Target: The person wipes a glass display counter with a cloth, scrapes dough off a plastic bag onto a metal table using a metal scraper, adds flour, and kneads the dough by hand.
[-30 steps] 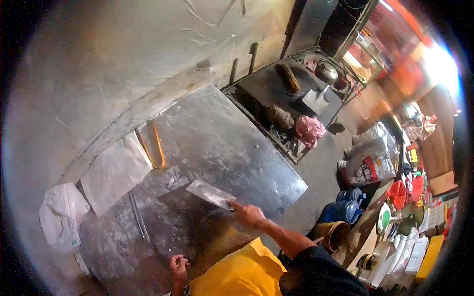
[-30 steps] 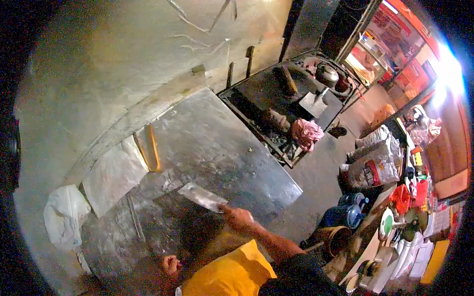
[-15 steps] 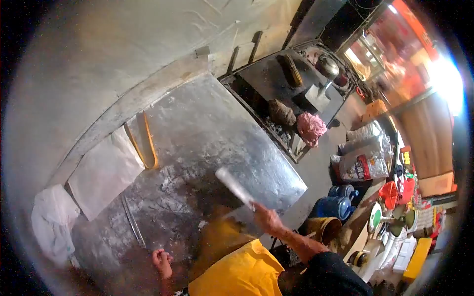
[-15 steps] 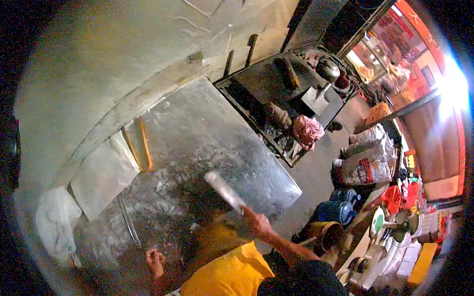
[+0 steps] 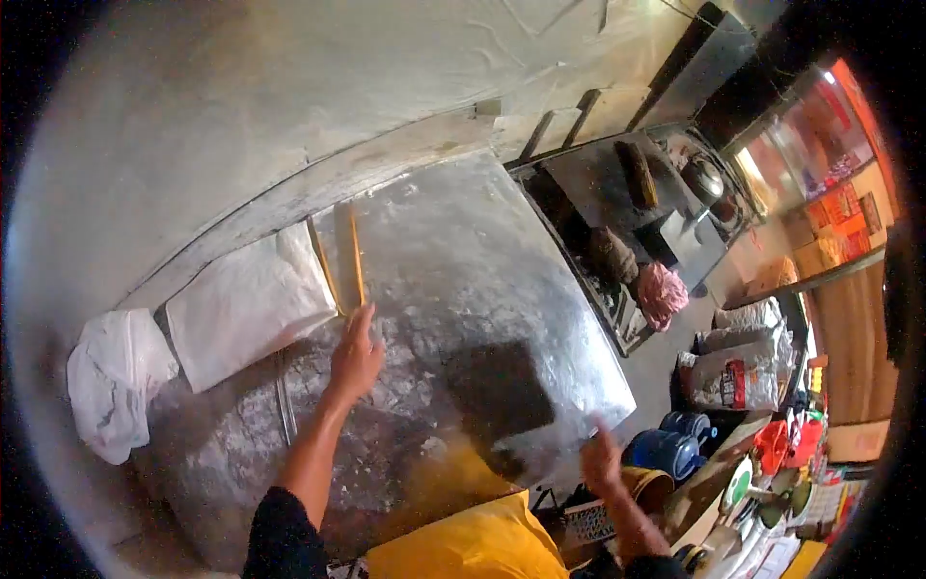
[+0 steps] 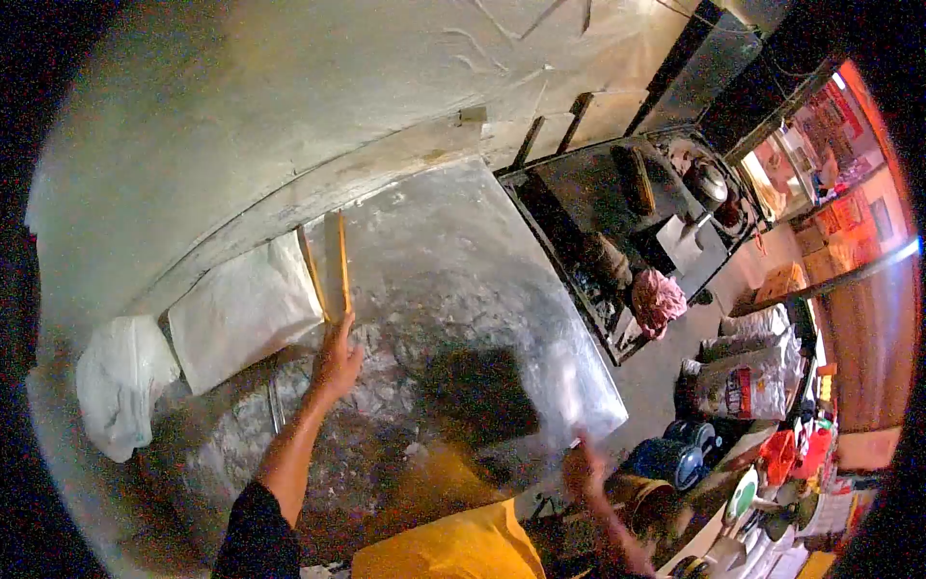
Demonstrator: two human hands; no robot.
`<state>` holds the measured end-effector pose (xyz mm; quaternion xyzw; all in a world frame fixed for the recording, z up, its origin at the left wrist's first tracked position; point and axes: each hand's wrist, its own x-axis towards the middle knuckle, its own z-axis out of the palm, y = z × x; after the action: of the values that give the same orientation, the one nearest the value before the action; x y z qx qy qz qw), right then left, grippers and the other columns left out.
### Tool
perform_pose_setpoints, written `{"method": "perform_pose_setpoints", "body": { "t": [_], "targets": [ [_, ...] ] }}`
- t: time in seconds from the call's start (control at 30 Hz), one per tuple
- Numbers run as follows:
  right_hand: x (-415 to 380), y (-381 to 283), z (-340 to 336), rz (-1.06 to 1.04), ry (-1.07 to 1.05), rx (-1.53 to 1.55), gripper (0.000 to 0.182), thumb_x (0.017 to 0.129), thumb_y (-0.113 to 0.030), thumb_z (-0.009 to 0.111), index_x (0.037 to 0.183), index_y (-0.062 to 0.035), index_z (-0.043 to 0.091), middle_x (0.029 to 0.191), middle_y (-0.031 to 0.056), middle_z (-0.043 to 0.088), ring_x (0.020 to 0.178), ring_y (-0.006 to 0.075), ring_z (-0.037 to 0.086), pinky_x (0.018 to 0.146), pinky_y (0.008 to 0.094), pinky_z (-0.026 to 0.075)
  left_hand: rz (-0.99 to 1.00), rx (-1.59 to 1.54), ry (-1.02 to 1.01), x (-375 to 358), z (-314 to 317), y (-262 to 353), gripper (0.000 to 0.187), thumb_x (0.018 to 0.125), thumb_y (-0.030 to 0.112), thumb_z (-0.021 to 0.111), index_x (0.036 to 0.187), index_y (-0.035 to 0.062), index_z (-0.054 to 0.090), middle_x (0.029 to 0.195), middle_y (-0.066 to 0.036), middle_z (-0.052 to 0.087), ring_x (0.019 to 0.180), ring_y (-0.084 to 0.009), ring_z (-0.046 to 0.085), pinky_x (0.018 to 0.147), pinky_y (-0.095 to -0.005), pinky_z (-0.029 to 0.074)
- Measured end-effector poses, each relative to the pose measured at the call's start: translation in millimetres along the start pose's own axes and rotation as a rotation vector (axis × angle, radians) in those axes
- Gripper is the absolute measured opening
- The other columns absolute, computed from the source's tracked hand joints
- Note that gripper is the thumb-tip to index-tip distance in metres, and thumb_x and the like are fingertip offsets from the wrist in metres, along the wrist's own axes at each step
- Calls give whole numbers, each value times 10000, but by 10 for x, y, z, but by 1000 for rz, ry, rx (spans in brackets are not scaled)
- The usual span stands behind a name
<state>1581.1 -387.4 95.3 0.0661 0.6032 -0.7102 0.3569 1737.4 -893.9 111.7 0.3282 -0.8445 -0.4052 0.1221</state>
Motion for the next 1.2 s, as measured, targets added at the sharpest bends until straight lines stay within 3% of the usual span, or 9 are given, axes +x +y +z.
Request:
{"method": "perform_pose_setpoints", "body": {
  "t": [0.03, 0.13, 0.27, 0.47, 0.57, 0.67, 0.73, 0.97, 1.2],
  "targets": [
    [16, 559, -383, 285, -6, -108, 533, 941, -306, 592, 1400, -67, 467, 614, -20, 498, 417, 119, 380, 381, 307, 306, 11, 127, 64, 215, 93, -81, 550, 864, 145, 607, 1367, 36, 416, 1335, -219, 470, 1209, -394, 485, 998, -438, 424],
    [-672, 261, 520, -326, -437, -1541, 648, 749, -59, 699, 1365, -128, 509, 943, 171, 686, 666, 292, 656, 570, 365, 525, -145, 290, 75, 399, 262, -183, 546, 863, 191, 611, 1351, 32, 427, 1314, -223, 488, 1166, -388, 520, 954, -460, 449],
    [-740, 287, 598, -75, -721, -1553, 794, 871, -201, 590, 1520, -377, 167, 879, 179, 693, 604, 328, 626, 536, 401, 514, -260, 422, -40, 59, 319, -197, 316, 853, 203, 617, 1102, 14, 570, 1068, -212, 604, 988, -402, 596, 875, -499, 469],
    [20, -64, 919, -168, 288, -934, 524, 904, -147, 580, 1378, 15, 428, 652, -6, 453, 558, 93, 399, 477, 274, 370, 260, 366, 197, -1543, -14, -271, 64, 841, 99, 603, 783, 81, 584, 736, -97, 592, 725, -351, 562, 688, -475, 429],
    [408, -127, 1028, -195, 248, -561, 623, 880, -133, 574, 1430, 27, 328, 668, -4, 473, 525, 115, 413, 462, 296, 384, 23, 263, 295, -2430, -223, -548, 67, 873, 66, 584, 933, 60, 612, 850, -137, 586, 832, -352, 554, 769, -449, 422],
    [211, -240, 1792, -30, -197, -1591, 588, 869, -207, 510, 1442, -213, 380, 900, 220, 666, 744, 409, 649, 685, 524, 506, -184, 221, 544, -3203, -171, -1170, 150, 914, 74, 553, 1048, 33, 608, 975, -166, 586, 920, -347, 553, 809, -423, 438],
    [136, 52, 2261, -125, -486, -1473, 645, 857, -228, 521, 1466, -271, 313, 891, 268, 643, 781, 467, 626, 713, 538, 495, -289, 70, 684, -3327, -156, -1405, 184, 936, 84, 536, 1097, 21, 599, 1039, -179, 583, 958, -341, 552, 831, -413, 445],
    [412, 573, 3401, -275, -693, -1610, 598, 878, -241, 515, 1447, -265, 333, 835, 218, 667, 776, 442, 638, 689, 539, 498, -379, -152, 786, -3087, -253, -1603, 222, 989, 179, 484, 1063, -2, 590, 983, -149, 581, 832, -313, 579, 798, -409, 462],
    [3327, 458, 1005, -296, 84, -1469, 276, 897, -205, 540, 1099, -24, 590, 1053, 186, 606, 987, 302, 573, 831, 443, 467, -624, 104, 585, -2681, -490, -1159, 302, 991, 252, 478, 1060, -24, 578, 1019, -180, 569, 902, -350, 559, 800, -450, 433]
  ]
}}
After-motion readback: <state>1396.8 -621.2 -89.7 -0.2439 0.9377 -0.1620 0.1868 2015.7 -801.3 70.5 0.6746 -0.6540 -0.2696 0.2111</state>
